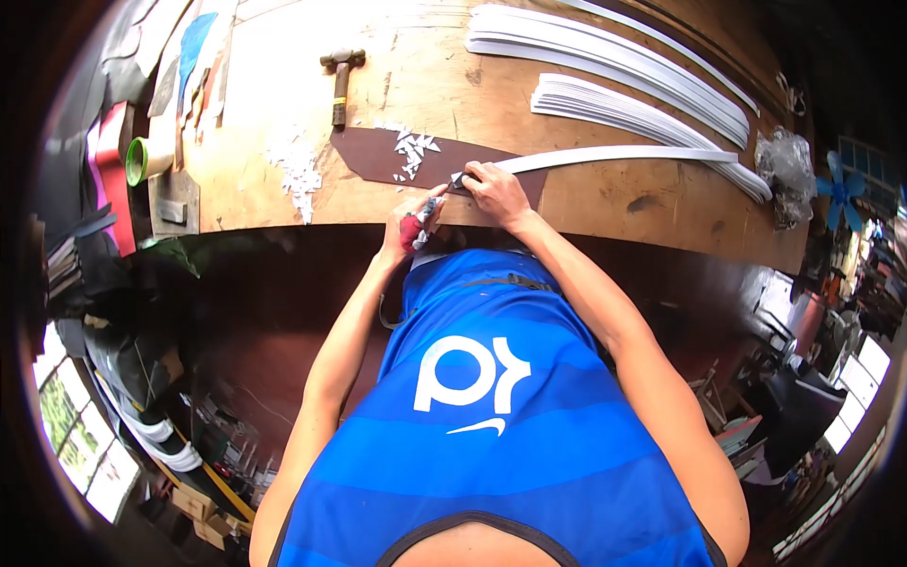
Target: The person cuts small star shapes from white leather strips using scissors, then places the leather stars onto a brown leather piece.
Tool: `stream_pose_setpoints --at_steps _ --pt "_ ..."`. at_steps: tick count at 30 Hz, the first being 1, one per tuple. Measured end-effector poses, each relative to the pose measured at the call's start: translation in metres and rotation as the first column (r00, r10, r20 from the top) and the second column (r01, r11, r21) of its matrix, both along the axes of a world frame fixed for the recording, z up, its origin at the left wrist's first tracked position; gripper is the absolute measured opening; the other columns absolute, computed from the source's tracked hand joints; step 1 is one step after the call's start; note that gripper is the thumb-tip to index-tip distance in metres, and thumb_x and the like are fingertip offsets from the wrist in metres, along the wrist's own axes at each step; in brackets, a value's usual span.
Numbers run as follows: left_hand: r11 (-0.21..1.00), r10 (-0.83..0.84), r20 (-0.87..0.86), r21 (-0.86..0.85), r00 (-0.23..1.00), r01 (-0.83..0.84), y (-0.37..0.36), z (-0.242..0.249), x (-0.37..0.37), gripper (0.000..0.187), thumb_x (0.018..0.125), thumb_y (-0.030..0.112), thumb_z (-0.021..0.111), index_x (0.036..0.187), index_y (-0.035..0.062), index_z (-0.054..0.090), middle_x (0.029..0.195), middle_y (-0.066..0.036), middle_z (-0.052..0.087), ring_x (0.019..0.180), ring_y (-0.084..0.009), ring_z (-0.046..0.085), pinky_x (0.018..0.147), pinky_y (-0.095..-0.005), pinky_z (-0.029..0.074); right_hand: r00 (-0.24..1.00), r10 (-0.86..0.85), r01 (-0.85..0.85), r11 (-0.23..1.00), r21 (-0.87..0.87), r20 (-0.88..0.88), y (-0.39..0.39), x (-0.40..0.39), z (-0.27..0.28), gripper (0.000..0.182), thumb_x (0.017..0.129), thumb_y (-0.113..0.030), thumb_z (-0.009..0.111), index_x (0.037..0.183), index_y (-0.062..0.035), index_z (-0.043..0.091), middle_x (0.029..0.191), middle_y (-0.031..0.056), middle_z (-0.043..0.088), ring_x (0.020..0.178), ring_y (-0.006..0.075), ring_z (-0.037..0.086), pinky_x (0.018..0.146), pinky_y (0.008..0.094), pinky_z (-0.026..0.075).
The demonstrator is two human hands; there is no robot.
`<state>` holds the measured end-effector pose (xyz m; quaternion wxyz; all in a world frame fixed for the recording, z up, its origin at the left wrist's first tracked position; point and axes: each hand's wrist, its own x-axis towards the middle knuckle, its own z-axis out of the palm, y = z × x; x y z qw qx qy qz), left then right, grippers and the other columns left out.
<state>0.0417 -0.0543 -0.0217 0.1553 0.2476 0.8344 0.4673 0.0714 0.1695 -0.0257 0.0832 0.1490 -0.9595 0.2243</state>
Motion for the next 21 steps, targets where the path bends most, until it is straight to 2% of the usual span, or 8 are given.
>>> stream_pose_setpoints --at_steps 2,4,8,10,17,19,21 --pt "0.997 -0.076 -0.033 0.001 0.997 0.076 0.000 0.003 -0.008 0.038 0.092 0.018 0.069 0.129 0.0148 0.065 0.093 -0.017 0.071 0.081 -0.0313 0.067 0.074 -0.0396 0.054 1.000 -0.019 0.019 1.000 0.011 -0.021 -0.003 0.002 0.002 0.007 0.083 -0.011 0.060 0.089 -0.0082 0.063 0.103 0.0057 0.060 0.091 0.0230 0.062 0.078 0.0346 0.054" --pt "0.988 -0.101 -0.147 0.102 0.984 0.116 0.000 0.005 -0.014 0.037 0.091 0.017 0.068 0.128 0.0120 0.065 0.095 -0.016 0.071 0.086 -0.0324 0.066 0.079 -0.0412 0.052 0.999 -0.049 0.049 0.999 0.010 -0.023 -0.004 0.004 0.003 0.007 0.083 -0.012 0.062 0.088 -0.0082 0.063 0.102 0.0057 0.060 0.092 0.0231 0.063 0.078 0.0348 0.054" --pt "0.982 -0.173 -0.116 0.057 0.978 0.180 -0.002 0.010 -0.020 0.036 0.091 0.015 0.069 0.126 0.0098 0.066 0.098 -0.016 0.072 0.089 -0.0326 0.066 0.081 -0.0414 0.052 0.993 -0.118 0.119 0.991 -0.057 0.019 -0.011 0.006 0.011 0.009 0.083 -0.016 0.067 0.085 -0.0081 0.064 0.100 0.0053 0.061 0.092 0.0230 0.063 0.078 0.0350 0.054" --pt "0.982 -0.145 -0.175 0.098 0.974 0.164 -0.001 0.006 -0.021 0.033 0.090 0.010 0.071 0.123 0.0101 0.068 0.088 -0.012 0.071 0.074 -0.0236 0.064 0.072 -0.0350 0.050 0.989 -0.145 0.147 0.987 -0.061 0.030 -0.014 0.006 0.010 0.010 0.082 -0.017 0.069 0.083 -0.0084 0.065 0.098 0.0048 0.061 0.091 0.0228 0.063 0.078 0.0347 0.054" --pt "0.973 -0.196 -0.132 0.100 0.972 0.210 -0.004 0.003 -0.026 0.033 0.090 0.010 0.071 0.123 0.0107 0.068 0.088 -0.012 0.072 0.075 -0.0247 0.066 0.072 -0.0358 0.051 0.977 -0.213 0.213 0.975 -0.067 0.015 -0.020 0.006 0.006 0.008 0.082 -0.017 0.069 0.081 -0.0101 0.066 0.093 0.0025 0.061 0.089 0.0215 0.062 0.076 0.0339 0.054" --pt "0.969 -0.236 -0.069 0.058 0.969 0.240 -0.005 0.004 -0.027 0.038 0.090 0.013 0.069 0.127 0.0107 0.065 0.090 -0.016 0.072 0.085 -0.0302 0.068 0.079 -0.0390 0.052 0.978 -0.211 0.211 0.976 -0.063 0.009 -0.019 0.006 0.006 0.008 0.082 -0.017 0.069 0.080 -0.0100 0.065 0.093 0.0026 0.061 0.088 0.0214 0.062 0.075 0.0339 0.054" --pt "0.970 -0.236 -0.069 0.047 0.969 0.240 -0.004 0.002 -0.027 0.038 0.089 0.013 0.069 0.127 0.0108 0.064 0.088 -0.016 0.072 0.085 -0.0307 0.068 0.078 -0.0395 0.052 0.978 -0.207 0.206 0.977 -0.058 0.002 -0.020 0.006 0.006 0.008 0.082 -0.017 0.069 0.080 -0.0099 0.065 0.093 0.0026 0.061 0.088 0.0213 0.062 0.075 0.0340 0.054"
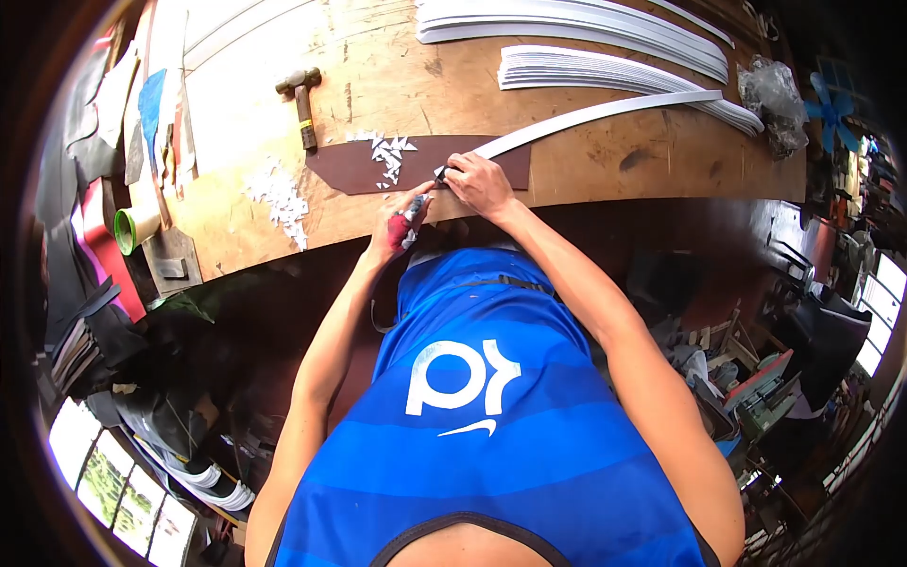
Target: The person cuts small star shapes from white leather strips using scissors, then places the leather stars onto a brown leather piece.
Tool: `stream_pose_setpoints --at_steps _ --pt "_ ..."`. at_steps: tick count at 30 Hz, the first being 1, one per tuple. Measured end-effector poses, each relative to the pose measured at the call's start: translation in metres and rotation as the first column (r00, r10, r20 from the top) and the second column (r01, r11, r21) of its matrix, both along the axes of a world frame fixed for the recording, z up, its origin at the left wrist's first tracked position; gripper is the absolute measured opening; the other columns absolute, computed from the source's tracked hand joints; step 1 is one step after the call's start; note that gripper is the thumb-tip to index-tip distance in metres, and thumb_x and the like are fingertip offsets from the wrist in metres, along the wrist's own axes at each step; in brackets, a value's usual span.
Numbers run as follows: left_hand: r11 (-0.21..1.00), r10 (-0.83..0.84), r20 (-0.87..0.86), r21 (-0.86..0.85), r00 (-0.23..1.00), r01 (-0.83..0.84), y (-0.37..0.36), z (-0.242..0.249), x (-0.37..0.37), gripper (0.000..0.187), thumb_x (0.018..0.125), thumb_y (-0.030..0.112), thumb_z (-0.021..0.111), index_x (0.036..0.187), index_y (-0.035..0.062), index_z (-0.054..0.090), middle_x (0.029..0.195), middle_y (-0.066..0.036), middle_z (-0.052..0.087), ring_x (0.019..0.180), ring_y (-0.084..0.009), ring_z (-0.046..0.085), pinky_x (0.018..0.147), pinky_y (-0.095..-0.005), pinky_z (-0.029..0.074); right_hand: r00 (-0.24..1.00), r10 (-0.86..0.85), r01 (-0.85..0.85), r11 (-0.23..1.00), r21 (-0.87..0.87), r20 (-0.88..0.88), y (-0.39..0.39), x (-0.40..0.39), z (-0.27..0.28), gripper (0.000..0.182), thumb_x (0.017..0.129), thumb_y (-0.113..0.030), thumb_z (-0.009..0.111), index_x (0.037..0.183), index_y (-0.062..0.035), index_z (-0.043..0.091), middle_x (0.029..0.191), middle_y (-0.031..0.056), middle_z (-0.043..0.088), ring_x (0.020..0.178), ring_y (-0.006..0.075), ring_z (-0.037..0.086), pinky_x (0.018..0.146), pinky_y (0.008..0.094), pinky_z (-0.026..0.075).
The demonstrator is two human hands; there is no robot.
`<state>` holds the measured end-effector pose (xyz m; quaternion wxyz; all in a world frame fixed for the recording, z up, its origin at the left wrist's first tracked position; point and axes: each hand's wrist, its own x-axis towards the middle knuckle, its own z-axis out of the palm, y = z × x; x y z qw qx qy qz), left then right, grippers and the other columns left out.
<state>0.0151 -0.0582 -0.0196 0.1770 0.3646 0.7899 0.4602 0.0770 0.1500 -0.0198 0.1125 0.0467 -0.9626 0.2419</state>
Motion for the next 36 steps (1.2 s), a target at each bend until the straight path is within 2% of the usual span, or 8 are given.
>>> stream_pose_setpoints --at_steps 5,8,14,15,18,26,27,36 --pt "0.999 -0.036 -0.043 0.008 0.998 0.037 0.005 -0.004 -0.005 0.041 0.089 0.011 0.067 0.130 0.0115 0.062 0.081 -0.017 0.070 0.080 -0.0332 0.068 0.072 -0.0420 0.053 1.000 0.012 -0.012 1.000 0.018 0.013 0.000 -0.001 0.001 0.010 0.082 -0.017 0.068 0.079 -0.0085 0.064 0.094 0.0028 0.061 0.088 0.0213 0.062 0.075 0.0342 0.054" --pt "0.986 -0.032 0.123 -0.157 0.992 0.051 0.014 -0.006 -0.010 0.043 0.088 0.012 0.066 0.131 0.0120 0.061 0.078 -0.017 0.068 0.074 -0.0346 0.068 0.065 -0.0437 0.053 1.000 0.005 -0.005 1.000 0.012 0.009 -0.001 -0.002 0.003 0.011 0.083 -0.017 0.068 0.079 -0.0077 0.063 0.094 0.0031 0.061 0.088 0.0217 0.062 0.075 0.0341 0.054" --pt "0.993 -0.051 -0.107 -0.108 0.993 0.039 0.004 -0.016 -0.004 0.036 0.095 0.016 0.065 0.131 0.0148 0.063 0.081 -0.017 0.070 0.070 -0.0301 0.070 0.059 -0.0387 0.052 0.999 0.007 -0.007 1.000 0.001 0.041 0.000 -0.003 0.001 0.011 0.083 -0.016 0.067 0.079 -0.0072 0.063 0.093 0.0037 0.061 0.088 0.0227 0.063 0.075 0.0346 0.054" --pt "0.997 0.005 -0.224 0.076 0.975 0.012 0.005 -0.014 -0.003 0.038 0.094 0.014 0.065 0.132 0.0137 0.062 0.079 -0.018 0.069 0.069 -0.0309 0.069 0.060 -0.0406 0.052 1.000 0.005 -0.006 1.000 0.004 0.018 0.000 -0.003 0.002 0.010 0.083 -0.016 0.068 0.079 -0.0074 0.064 0.093 0.0038 0.061 0.088 0.0226 0.063 0.074 0.0349 0.055" --pt "0.991 -0.027 0.013 -0.129 1.000 0.029 0.012 -0.011 -0.004 0.052 0.086 0.014 0.067 0.137 0.0151 0.056 0.076 -0.017 0.066 0.073 -0.0348 0.066 0.068 -0.0446 0.051 0.998 -0.008 0.009 1.000 -0.009 0.054 -0.002 -0.003 0.002 0.010 0.082 -0.016 0.067 0.079 -0.0077 0.064 0.092 0.0039 0.061 0.088 0.0224 0.063 0.073 0.0349 0.055" --pt "1.000 -0.013 -0.119 0.011 0.993 0.014 0.003 -0.014 0.001 0.049 0.087 0.011 0.065 0.135 0.0124 0.057 0.075 -0.019 0.067 0.073 -0.0346 0.068 0.068 -0.0448 0.052 0.999 0.014 -0.015 1.000 0.021 0.046 -0.001 -0.004 0.006 0.008 0.081 -0.015 0.068 0.079 -0.0078 0.064 0.092 0.0032 0.060 0.087 0.0222 0.063 0.073 0.0348 0.055" --pt "0.998 0.013 -0.050 -0.060 0.999 -0.016 0.009 -0.013 0.000 0.040 0.088 0.009 0.067 0.128 0.0105 0.065 0.070 -0.013 0.066 0.065 -0.0276 0.065 0.062 -0.0396 0.050 0.999 0.011 -0.011 1.000 0.011 0.044 0.000 -0.005 0.004 0.009 0.081 -0.015 0.069 0.079 -0.0079 0.064 0.092 0.0033 0.060 0.087 0.0220 0.063 0.073 0.0346 0.055" --pt "0.998 0.023 -0.140 0.056 0.990 -0.015 0.007 -0.012 -0.002 0.041 0.090 0.012 0.065 0.131 0.0113 0.063 0.075 -0.014 0.067 0.068 -0.0288 0.067 0.059 -0.0400 0.051 0.998 0.044 -0.045 0.999 0.031 0.041 0.003 -0.006 0.003 0.009 0.082 -0.016 0.069 0.080 -0.0078 0.065 0.093 0.0028 0.059 0.087 0.0215 0.062 0.072 0.0343 0.055"
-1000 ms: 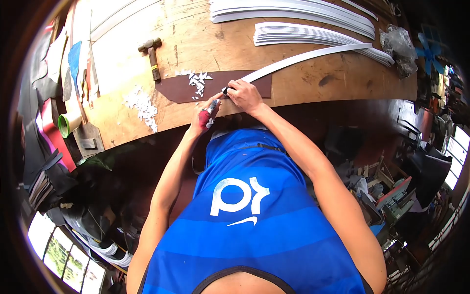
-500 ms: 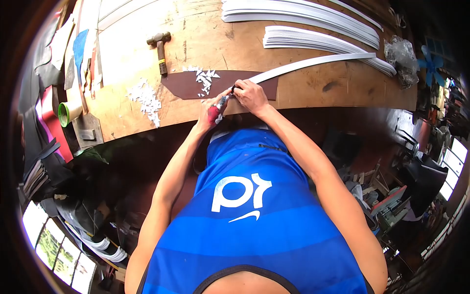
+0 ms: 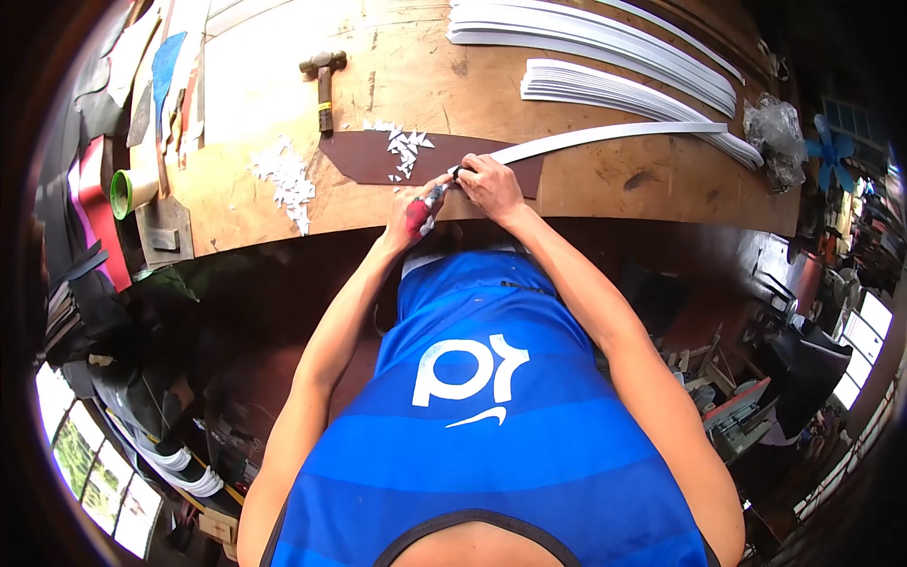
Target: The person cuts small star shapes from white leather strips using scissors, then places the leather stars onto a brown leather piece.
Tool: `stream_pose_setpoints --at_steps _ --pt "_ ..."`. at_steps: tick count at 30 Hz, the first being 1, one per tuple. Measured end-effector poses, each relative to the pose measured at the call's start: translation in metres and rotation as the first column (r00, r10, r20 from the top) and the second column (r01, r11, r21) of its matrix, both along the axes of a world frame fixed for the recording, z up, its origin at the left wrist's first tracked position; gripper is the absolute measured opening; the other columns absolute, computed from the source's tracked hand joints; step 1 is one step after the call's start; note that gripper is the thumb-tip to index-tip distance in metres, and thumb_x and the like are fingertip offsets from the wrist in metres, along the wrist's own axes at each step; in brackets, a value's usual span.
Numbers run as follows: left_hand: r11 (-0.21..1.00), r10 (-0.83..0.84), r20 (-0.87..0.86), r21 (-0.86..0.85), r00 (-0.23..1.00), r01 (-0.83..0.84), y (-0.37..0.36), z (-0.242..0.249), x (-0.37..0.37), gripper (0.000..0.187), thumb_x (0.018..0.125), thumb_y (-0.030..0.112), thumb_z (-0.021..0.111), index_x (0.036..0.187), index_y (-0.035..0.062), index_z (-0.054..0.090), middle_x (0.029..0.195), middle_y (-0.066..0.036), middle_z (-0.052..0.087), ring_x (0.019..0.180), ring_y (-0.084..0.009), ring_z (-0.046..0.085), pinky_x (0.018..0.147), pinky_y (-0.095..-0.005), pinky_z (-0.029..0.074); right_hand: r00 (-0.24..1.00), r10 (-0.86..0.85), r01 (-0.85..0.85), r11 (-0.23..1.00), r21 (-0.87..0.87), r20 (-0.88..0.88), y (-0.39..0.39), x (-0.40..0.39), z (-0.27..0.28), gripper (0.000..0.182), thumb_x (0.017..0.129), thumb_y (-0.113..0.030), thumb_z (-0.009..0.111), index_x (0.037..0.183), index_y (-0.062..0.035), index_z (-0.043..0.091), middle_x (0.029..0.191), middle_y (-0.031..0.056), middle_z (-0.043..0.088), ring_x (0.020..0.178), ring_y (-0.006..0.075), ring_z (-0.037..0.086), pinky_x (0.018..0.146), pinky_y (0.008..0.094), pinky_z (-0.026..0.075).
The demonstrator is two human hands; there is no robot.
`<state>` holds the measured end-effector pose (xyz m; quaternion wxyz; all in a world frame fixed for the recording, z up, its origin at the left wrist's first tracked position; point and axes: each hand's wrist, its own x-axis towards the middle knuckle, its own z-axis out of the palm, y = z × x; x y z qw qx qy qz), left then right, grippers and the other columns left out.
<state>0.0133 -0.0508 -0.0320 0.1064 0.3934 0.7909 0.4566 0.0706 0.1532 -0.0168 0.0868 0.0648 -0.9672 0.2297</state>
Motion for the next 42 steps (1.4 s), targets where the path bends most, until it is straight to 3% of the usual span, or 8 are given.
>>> stream_pose_setpoints --at_steps 3,6,22,24,26,32,36,42 --pt "0.971 -0.048 0.103 -0.230 0.994 0.070 -0.001 0.012 -0.003 0.039 0.092 0.014 0.063 0.131 0.0103 0.063 0.072 -0.013 0.067 0.068 -0.0284 0.067 0.060 -0.0396 0.051 1.000 0.016 -0.016 1.000 0.002 0.008 -0.001 0.003 -0.002 0.008 0.082 -0.016 0.070 0.081 -0.0086 0.066 0.093 0.0024 0.060 0.087 0.0212 0.063 0.072 0.0342 0.055" --pt "0.998 0.036 -0.082 0.060 0.996 -0.031 -0.006 -0.002 0.006 0.038 0.091 0.015 0.063 0.130 0.0119 0.064 0.070 -0.013 0.065 0.066 -0.0282 0.066 0.060 -0.0393 0.050 1.000 0.013 -0.013 1.000 -0.007 0.011 0.002 0.001 -0.002 0.008 0.081 -0.018 0.071 0.079 -0.0101 0.068 0.093 0.0014 0.060 0.087 0.0204 0.063 0.072 0.0339 0.055" --pt "0.997 0.031 0.012 -0.076 0.999 -0.030 -0.019 -0.001 0.012 0.042 0.090 0.019 0.064 0.132 0.0170 0.062 0.085 -0.015 0.071 0.073 -0.0353 0.066 0.066 -0.0436 0.052 0.999 0.025 -0.025 1.000 0.011 0.039 0.002 0.000 -0.002 0.012 0.083 -0.017 0.069 0.077 -0.0085 0.064 0.093 0.0027 0.060 0.086 0.0218 0.062 0.073 0.0348 0.054" --pt "0.991 0.033 0.232 -0.134 0.972 -0.002 -0.018 -0.004 0.008 0.035 0.097 0.018 0.063 0.132 0.0128 0.064 0.073 -0.007 0.063 0.062 -0.0154 0.058 0.059 -0.0290 0.047 0.998 0.057 -0.058 0.998 0.017 0.016 0.005 -0.001 -0.002 0.011 0.084 -0.019 0.071 0.079 -0.0095 0.068 0.093 0.0015 0.062 0.084 0.0217 0.063 0.069 0.0350 0.055" --pt "0.996 0.074 0.568 -0.007 0.820 -0.084 -0.008 -0.005 0.001 0.032 0.101 0.023 0.061 0.129 0.0103 0.066 0.069 0.000 0.057 0.062 -0.0080 0.050 0.057 -0.0257 0.043 0.996 0.082 -0.082 0.997 -0.002 0.022 0.007 0.000 -0.003 0.013 0.084 -0.018 0.069 0.076 -0.0086 0.064 0.093 0.0021 0.059 0.085 0.0217 0.061 0.073 0.0349 0.053" --pt "0.871 0.309 0.498 0.194 0.810 -0.452 -0.003 0.019 -0.010 0.028 0.101 0.020 0.062 0.124 0.0060 0.068 0.059 0.007 0.040 0.055 -0.0024 0.037 0.048 -0.0250 0.029 0.961 0.277 -0.277 0.961 -0.025 0.016 0.024 -0.012 0.002 0.012 0.083 -0.018 0.069 0.078 -0.0078 0.063 0.094 0.0055 0.058 0.091 0.0242 0.059 0.079 0.0347 0.052" --pt "0.805 0.577 0.363 -0.106 0.731 -0.584 0.003 0.035 0.035 0.030 0.100 0.014 0.062 0.128 0.0063 0.066 0.065 0.002 0.054 0.059 -0.0043 0.049 0.053 -0.0240 0.040 0.900 0.435 -0.436 0.899 -0.038 -0.028 0.037 -0.020 -0.002 0.009 0.082 -0.013 0.064 0.078 -0.0053 0.063 0.100 0.0083 0.061 0.095 0.0251 0.059 0.084 0.0350 0.051" --pt "0.607 0.745 0.319 0.039 0.585 -0.794 0.054 0.005 0.099 0.029 0.100 0.008 0.059 0.127 0.0005 0.064 0.070 0.005 0.055 0.061 -0.0018 0.046 0.052 -0.0230 0.037 0.782 0.621 -0.621 0.783 0.025 -0.052 0.048 -0.035 -0.014 0.009 0.079 -0.011 0.060 0.080 -0.0037 0.066 0.111 0.0097 0.066 0.099 0.0246 0.060 0.087 0.0336 0.052"
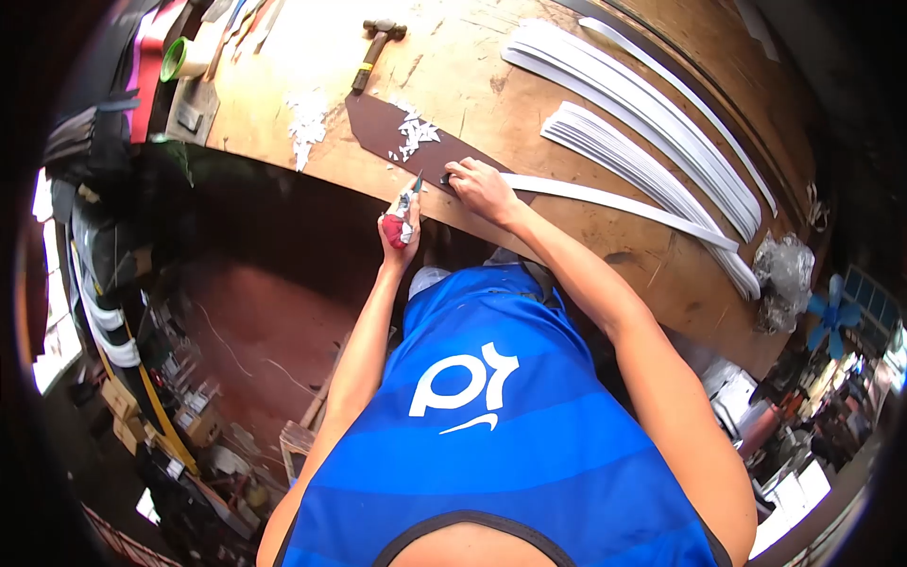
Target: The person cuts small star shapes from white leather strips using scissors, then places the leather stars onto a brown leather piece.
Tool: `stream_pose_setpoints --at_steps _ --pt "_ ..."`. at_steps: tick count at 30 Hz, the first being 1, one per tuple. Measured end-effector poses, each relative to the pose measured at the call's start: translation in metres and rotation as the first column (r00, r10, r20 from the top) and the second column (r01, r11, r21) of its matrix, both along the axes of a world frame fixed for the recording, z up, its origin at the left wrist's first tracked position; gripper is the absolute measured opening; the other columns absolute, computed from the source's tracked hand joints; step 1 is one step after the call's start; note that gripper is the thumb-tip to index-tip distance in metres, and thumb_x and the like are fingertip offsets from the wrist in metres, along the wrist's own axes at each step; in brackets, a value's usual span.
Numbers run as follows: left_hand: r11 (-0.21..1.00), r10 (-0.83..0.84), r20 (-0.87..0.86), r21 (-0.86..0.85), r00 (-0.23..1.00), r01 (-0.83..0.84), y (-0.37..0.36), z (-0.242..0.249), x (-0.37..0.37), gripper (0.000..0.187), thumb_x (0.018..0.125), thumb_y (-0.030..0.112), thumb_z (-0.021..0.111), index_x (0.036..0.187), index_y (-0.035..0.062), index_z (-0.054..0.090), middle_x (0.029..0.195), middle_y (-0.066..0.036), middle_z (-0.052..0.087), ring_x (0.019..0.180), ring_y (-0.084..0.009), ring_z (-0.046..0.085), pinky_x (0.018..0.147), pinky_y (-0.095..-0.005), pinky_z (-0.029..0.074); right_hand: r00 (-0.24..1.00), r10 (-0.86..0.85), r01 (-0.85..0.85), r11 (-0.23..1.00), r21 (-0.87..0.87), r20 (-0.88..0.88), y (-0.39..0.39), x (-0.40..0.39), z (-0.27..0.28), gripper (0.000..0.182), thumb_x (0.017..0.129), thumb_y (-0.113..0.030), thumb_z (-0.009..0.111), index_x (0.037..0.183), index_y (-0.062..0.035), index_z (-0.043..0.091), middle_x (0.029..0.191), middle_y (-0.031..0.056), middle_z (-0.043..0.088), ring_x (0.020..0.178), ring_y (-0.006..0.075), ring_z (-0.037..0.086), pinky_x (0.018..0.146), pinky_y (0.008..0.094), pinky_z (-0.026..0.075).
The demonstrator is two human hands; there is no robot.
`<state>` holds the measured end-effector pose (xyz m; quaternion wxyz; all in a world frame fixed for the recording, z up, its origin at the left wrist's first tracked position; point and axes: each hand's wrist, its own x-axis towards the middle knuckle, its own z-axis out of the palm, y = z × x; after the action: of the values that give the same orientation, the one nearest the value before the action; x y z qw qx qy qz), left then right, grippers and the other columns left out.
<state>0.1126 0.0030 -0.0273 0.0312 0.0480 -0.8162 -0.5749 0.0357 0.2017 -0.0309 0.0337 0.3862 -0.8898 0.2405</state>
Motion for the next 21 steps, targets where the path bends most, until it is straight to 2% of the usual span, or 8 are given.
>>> stream_pose_setpoints --at_steps 2,3,6,7,8,13,17,21 --pt "0.995 0.093 -0.042 -0.037 0.995 -0.095 0.020 0.008 0.011 0.029 0.101 0.009 0.058 0.128 -0.0007 0.063 0.072 0.006 0.054 0.062 -0.0015 0.044 0.052 -0.0234 0.036 0.998 0.051 -0.051 0.999 -0.014 0.021 0.005 -0.004 0.006 0.010 0.078 -0.011 0.060 0.080 -0.0039 0.066 0.111 0.0095 0.066 0.099 0.0245 0.060 0.087 0.0333 0.052" --pt "0.987 0.161 0.000 -0.012 0.987 -0.161 0.032 0.013 0.015 0.029 0.101 0.010 0.056 0.127 -0.0018 0.063 0.072 0.006 0.054 0.062 -0.0022 0.044 0.052 -0.0243 0.036 0.995 0.060 -0.058 0.998 -0.032 0.078 0.006 -0.008 0.013 0.010 0.079 -0.011 0.060 0.081 -0.0039 0.066 0.109 0.0089 0.066 0.099 0.0244 0.061 0.087 0.0333 0.052" --pt "0.952 0.299 -0.025 0.069 0.954 -0.297 0.064 0.005 0.026 0.031 0.103 0.013 0.055 0.131 0.0003 0.061 0.082 0.001 0.062 0.070 -0.0053 0.053 0.063 -0.0251 0.045 0.988 0.090 -0.083 0.995 -0.060 0.122 0.004 -0.012 0.006 0.011 0.081 -0.012 0.060 0.083 -0.0051 0.068 0.103 0.0061 0.067 0.095 0.0241 0.062 0.083 0.0333 0.053" --pt "0.934 0.337 0.036 0.112 0.941 -0.339 0.072 0.006 0.028 0.033 0.103 0.015 0.054 0.132 0.0017 0.060 0.087 -0.001 0.065 0.074 -0.0065 0.057 0.068 -0.0259 0.048 0.990 0.067 -0.057 0.995 -0.082 0.128 0.003 -0.012 0.003 0.010 0.081 -0.012 0.060 0.084 -0.0063 0.068 0.101 0.0054 0.067 0.093 0.0239 0.063 0.082 0.0334 0.054" --pt "0.911 0.381 0.111 0.123 0.918 -0.393 0.081 0.008 0.028 0.033 0.103 0.017 0.054 0.131 0.0018 0.061 0.085 -0.001 0.064 0.073 -0.0069 0.058 0.067 -0.0263 0.048 0.990 0.046 -0.032 0.994 -0.102 0.132 0.004 -0.013 0.000 0.010 0.082 -0.012 0.060 0.084 -0.0074 0.069 0.100 0.0047 0.067 0.092 0.0238 0.063 0.080 0.0335 0.054" --pt "0.876 0.477 0.070 0.046 0.876 -0.480 0.101 -0.003 0.029 0.033 0.102 0.019 0.055 0.129 0.0007 0.062 0.085 -0.003 0.067 0.072 -0.0092 0.060 0.066 -0.0270 0.050 0.988 0.107 -0.093 0.987 -0.129 0.110 0.006 -0.016 0.001 0.016 0.082 -0.013 0.061 0.091 -0.0093 0.073 0.099 0.0019 0.067 0.090 0.0225 0.063 0.078 0.0328 0.054" --pt "0.862 0.506 0.017 0.027 0.862 -0.506 0.109 -0.006 0.028 0.033 0.103 0.018 0.054 0.129 0.0002 0.061 0.089 -0.006 0.068 0.072 -0.0107 0.061 0.067 -0.0284 0.051 0.988 0.122 -0.116 0.991 -0.070 0.094 0.007 -0.019 0.002 0.019 0.081 -0.013 0.061 0.094 -0.0099 0.074 0.100 0.0011 0.067 0.091 0.0221 0.062 0.079 0.0324 0.054" --pt "0.860 0.505 0.074 0.045 0.860 -0.509 0.109 -0.005 0.031 0.033 0.103 0.018 0.054 0.130 0.0002 0.060 0.090 -0.008 0.068 0.071 -0.0122 0.062 0.065 -0.0291 0.051 0.987 0.118 -0.115 0.993 -0.037 0.105 0.006 -0.019 0.004 0.020 0.081 -0.014 0.060 0.095 -0.0106 0.075 0.103 0.0009 0.067 0.092 0.0220 0.061 0.080 0.0327 0.054"
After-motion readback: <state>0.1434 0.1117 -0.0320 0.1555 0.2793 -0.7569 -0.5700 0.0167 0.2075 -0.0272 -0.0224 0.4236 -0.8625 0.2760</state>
